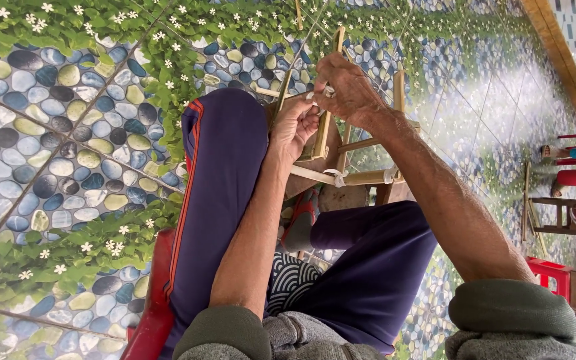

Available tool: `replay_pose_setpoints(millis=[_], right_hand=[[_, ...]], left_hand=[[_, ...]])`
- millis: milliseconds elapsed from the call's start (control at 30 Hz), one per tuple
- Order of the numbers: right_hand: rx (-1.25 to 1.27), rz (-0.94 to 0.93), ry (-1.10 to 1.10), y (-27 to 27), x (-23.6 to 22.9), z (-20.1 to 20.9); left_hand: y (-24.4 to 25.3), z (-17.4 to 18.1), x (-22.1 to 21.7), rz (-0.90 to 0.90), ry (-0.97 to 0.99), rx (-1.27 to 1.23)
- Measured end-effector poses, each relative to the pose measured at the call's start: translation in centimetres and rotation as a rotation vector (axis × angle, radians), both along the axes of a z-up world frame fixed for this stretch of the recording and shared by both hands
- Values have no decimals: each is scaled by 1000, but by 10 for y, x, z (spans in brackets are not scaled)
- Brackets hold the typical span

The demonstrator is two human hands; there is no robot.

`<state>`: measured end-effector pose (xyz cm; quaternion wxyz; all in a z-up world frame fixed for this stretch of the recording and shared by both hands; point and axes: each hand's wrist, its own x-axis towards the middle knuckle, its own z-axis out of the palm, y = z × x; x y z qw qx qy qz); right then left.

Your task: Tying and securing the joints of a bamboo chair frame using white strips and a hammer.

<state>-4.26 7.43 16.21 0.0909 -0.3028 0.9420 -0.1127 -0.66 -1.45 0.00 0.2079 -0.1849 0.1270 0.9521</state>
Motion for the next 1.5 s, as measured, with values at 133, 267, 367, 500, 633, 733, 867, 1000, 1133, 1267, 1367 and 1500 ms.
replay_pose_setpoints(millis=[133,267,367,500,633,733,867,1000,1133,1267,1367,1500], right_hand=[[122,-39,36,-11,3,-6],[233,-123,62,-9,-3,-21],[345,-100,132,-5,-12,-25],[1526,165,710,-8,-26,-12],[1839,301,509,-16,-22,15],[368,-434,135,12,-12,3],[-98,-353,236,17,70,51],[-222,-412,191,51,182,82],[-85,-664,263,127,292,35],[-160,-1022,233,142,377,-9],[-320,-1213,125,114,400,-13],[-359,-1233,188,98,401,-9]], left_hand=[[-2,5,3,54,25,-160],[-6,14,6,143,85,-388],[2,-3,0,134,141,-479],[5,0,12,195,229,-525],[-4,13,24,175,391,-740],[-2,10,20,156,370,-687],[-9,14,18,56,202,-724],[-6,-38,-1,47,205,-1054],[-38,7,23,72,195,-1034],[-48,-9,28,58,257,-1133],[-56,-32,35,0,264,-1179],[-62,-94,31,33,217,-1168]])
